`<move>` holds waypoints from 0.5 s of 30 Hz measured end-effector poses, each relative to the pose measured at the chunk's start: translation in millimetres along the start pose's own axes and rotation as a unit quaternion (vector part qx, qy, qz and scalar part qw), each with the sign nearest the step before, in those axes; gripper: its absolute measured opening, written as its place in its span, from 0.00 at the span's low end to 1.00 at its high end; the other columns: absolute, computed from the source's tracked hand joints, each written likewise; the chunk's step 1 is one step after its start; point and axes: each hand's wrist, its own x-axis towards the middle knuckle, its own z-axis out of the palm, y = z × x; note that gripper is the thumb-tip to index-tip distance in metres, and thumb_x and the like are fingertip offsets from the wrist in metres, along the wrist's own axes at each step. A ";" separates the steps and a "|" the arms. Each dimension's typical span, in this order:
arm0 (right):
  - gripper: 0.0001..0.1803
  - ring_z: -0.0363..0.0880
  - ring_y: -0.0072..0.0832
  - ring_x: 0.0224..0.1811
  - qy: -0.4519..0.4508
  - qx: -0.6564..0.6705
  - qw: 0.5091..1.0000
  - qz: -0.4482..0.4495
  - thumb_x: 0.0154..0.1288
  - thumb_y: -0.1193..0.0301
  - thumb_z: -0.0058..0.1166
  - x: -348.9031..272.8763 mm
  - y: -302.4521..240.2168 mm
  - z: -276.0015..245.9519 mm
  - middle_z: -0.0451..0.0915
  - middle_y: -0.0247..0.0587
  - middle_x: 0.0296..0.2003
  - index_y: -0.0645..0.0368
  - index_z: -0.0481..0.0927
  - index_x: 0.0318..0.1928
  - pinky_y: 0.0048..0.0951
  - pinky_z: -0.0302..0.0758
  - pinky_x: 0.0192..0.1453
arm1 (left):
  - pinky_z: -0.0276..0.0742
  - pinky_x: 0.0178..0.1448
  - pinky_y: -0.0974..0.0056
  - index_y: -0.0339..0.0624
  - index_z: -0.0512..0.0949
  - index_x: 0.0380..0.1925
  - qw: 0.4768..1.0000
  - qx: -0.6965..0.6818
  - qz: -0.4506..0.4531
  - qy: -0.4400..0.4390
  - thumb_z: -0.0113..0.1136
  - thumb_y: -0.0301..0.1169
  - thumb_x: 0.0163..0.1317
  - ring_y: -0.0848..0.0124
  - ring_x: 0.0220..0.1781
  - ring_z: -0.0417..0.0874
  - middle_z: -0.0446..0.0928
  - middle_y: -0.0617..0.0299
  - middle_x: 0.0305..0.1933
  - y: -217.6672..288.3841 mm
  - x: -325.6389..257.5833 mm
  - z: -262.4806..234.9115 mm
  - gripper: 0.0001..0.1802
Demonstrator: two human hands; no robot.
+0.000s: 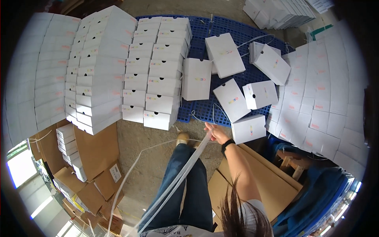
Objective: Packing shoes into boxes, scanning labels, and organizing the workspace in a shoe manufacturing facility.
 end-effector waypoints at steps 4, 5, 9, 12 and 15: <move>0.19 0.69 0.20 0.15 0.095 0.251 0.953 -0.139 0.67 0.57 0.59 84.6 8.9 -61.6 0.73 0.33 0.20 0.63 0.78 0.32 0.22 0.70 0.18 | 0.72 0.30 0.65 0.42 0.78 0.41 0.995 -0.083 -0.002 -0.049 0.50 0.36 0.71 0.71 0.27 0.76 0.74 0.66 0.25 42.1 31.5 64.9 0.11; 0.17 0.73 0.22 0.18 0.163 0.397 0.901 -0.070 0.66 0.61 0.60 101.4 -8.0 -68.9 0.75 0.36 0.22 0.64 0.77 0.32 0.24 0.76 0.21 | 0.72 0.29 0.65 0.42 0.78 0.40 0.994 -0.095 -0.005 -0.055 0.50 0.36 0.71 0.71 0.27 0.76 0.74 0.66 0.25 48.9 40.5 73.7 0.11; 0.19 0.83 0.28 0.25 0.022 0.083 0.996 0.026 0.60 0.62 0.62 133.3 -93.6 -12.3 0.80 0.43 0.33 0.65 0.76 0.42 0.25 0.82 0.26 | 0.70 0.28 0.66 0.43 0.77 0.39 0.990 -0.120 -0.029 -0.062 0.50 0.36 0.71 0.72 0.26 0.75 0.73 0.67 0.25 56.3 68.9 75.8 0.11; 0.21 0.82 0.25 0.24 -0.097 -0.218 0.970 0.038 0.59 0.60 0.61 171.4 -130.9 37.6 0.82 0.44 0.34 0.63 0.78 0.45 0.24 0.78 0.20 | 0.70 0.28 0.66 0.43 0.77 0.38 0.980 -0.171 -0.049 -0.087 0.50 0.36 0.71 0.72 0.25 0.74 0.73 0.68 0.24 69.8 76.7 142.4 0.11; 0.12 0.81 0.29 0.22 -0.039 -0.443 0.894 -0.053 0.64 0.66 0.49 222.5 -149.1 97.4 0.79 0.41 0.24 0.61 0.79 0.37 0.29 0.76 0.21 | 0.69 0.27 0.67 0.44 0.77 0.37 0.974 -0.193 -0.069 -0.094 0.50 0.37 0.71 0.73 0.25 0.74 0.72 0.68 0.23 74.4 87.8 160.2 0.10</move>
